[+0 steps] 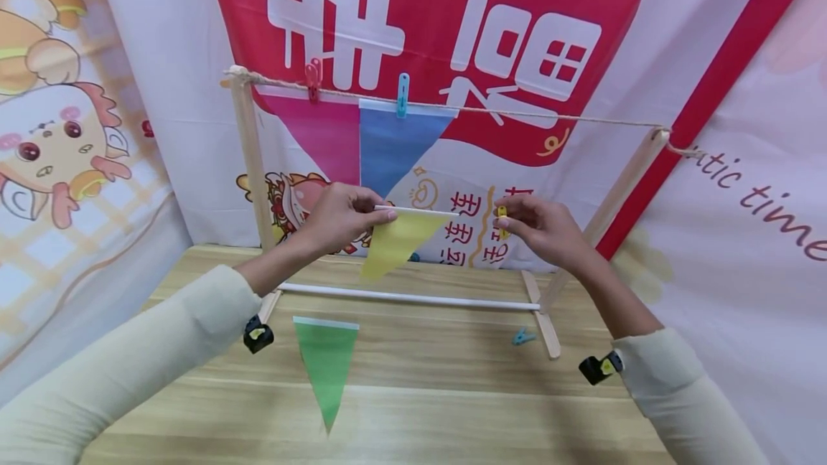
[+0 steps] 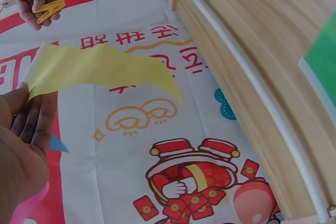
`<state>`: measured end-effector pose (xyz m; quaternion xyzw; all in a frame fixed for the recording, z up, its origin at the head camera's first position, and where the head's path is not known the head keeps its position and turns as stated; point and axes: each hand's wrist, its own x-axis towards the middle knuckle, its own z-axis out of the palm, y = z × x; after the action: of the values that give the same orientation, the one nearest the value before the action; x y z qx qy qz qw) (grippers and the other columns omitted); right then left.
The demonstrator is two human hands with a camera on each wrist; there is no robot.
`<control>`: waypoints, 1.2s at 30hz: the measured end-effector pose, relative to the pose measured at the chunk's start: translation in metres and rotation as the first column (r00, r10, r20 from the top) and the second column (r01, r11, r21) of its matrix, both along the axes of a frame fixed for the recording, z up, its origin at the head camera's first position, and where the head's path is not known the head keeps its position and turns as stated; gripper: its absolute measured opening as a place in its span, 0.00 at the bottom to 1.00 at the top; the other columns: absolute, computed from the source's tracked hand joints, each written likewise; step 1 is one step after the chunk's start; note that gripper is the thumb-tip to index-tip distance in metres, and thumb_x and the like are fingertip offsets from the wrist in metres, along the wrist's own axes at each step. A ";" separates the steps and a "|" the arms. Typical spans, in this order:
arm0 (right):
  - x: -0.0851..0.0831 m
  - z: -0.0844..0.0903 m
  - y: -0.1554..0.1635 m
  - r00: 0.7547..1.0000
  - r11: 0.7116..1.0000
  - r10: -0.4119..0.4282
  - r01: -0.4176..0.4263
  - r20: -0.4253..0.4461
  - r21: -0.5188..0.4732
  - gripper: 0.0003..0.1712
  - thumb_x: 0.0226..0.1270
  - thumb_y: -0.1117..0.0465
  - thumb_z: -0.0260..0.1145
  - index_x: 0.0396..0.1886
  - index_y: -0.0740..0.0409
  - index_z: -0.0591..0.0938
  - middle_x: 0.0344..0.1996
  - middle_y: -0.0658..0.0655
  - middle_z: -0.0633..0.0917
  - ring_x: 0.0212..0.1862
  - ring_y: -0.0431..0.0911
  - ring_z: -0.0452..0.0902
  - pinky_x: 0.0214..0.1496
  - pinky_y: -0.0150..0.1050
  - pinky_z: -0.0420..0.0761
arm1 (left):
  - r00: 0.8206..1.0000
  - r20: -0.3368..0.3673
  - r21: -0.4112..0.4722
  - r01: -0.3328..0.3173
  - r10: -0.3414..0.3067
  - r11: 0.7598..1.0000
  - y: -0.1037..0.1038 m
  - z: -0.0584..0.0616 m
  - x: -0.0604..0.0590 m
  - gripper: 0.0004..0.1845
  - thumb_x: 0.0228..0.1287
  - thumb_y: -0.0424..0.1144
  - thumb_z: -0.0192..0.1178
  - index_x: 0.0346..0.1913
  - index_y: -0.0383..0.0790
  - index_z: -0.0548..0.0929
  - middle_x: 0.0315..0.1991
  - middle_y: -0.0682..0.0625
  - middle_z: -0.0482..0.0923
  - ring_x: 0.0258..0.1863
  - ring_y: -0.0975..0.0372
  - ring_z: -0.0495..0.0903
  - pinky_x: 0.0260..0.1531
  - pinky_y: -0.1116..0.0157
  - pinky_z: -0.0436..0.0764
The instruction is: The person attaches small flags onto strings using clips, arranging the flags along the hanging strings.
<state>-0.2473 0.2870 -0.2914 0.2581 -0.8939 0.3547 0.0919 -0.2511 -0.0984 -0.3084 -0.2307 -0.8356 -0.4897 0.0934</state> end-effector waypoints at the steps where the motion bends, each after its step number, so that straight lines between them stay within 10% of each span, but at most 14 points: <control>1: 0.000 0.002 -0.001 1.000 1.000 0.005 -0.005 -0.008 -0.002 0.21 0.82 0.61 0.75 0.68 0.61 0.86 0.53 0.63 0.95 0.49 0.57 0.95 0.50 0.22 0.88 | 1.000 -0.008 -0.001 -0.003 0.003 1.000 0.001 0.002 -0.001 0.11 0.74 0.42 0.78 0.51 0.39 0.97 0.42 0.43 0.95 0.36 0.51 0.89 0.32 0.70 0.86; 36: 0.001 0.061 -0.021 0.994 1.000 -0.019 0.016 -0.108 -0.027 0.20 0.81 0.59 0.75 0.68 0.56 0.88 0.57 0.60 0.95 0.56 0.54 0.96 0.54 0.28 0.91 | 0.999 -0.035 0.050 0.030 -0.028 0.998 0.027 0.055 -0.009 0.12 0.79 0.37 0.73 0.58 0.38 0.95 0.51 0.42 0.95 0.44 0.53 0.93 0.48 0.61 0.95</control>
<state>-0.2462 0.2662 -0.2300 0.2677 -0.8852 0.3511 0.1465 -0.2600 -0.0711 -0.2535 -0.2486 -0.8180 -0.5078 0.1062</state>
